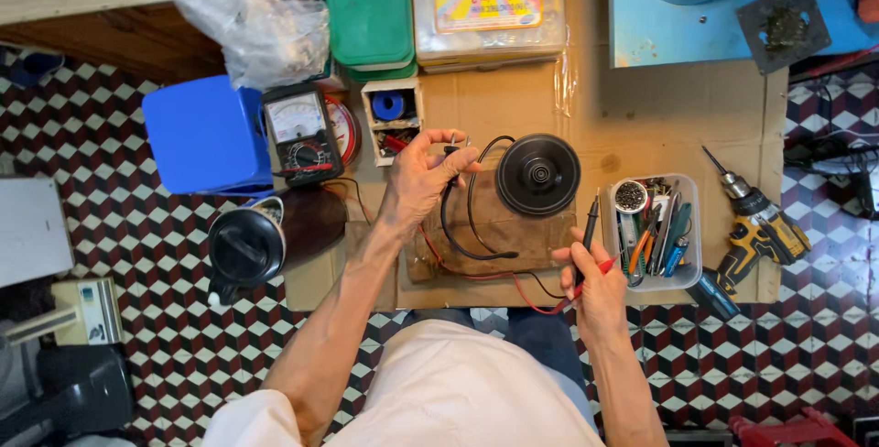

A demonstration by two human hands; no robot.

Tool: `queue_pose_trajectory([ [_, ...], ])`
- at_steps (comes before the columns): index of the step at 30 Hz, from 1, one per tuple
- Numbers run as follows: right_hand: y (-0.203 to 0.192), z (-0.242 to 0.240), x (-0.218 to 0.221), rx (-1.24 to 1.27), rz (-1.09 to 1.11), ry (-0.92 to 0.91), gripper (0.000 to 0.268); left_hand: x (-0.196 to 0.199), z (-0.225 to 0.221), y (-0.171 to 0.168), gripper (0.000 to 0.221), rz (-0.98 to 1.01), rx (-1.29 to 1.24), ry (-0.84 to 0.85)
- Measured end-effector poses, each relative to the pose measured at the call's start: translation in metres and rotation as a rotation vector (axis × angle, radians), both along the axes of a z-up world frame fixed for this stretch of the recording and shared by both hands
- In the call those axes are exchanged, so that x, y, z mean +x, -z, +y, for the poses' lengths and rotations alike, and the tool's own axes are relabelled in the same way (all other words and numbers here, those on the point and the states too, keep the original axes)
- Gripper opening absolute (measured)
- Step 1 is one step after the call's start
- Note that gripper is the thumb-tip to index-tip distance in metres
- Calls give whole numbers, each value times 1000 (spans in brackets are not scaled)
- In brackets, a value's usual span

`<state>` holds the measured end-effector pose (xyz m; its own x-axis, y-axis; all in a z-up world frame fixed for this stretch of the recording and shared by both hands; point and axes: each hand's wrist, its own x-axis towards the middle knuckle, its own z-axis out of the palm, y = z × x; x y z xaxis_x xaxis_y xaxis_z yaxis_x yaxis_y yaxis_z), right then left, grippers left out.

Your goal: The person disassembles a kettle, then uses a multimeter to test the heating element of a kettle base. They probe the element with the multimeter leads and later use a screwdriver and a power drill to remove screws from the base.

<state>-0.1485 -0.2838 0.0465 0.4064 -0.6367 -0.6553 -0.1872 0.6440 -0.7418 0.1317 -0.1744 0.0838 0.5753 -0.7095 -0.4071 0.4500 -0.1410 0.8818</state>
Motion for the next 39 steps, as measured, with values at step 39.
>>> queue_pose_trajectory([
  [39,-7,-63,56,51,-32,-423,16,-98,26,-17,44,203,-133,-333],
])
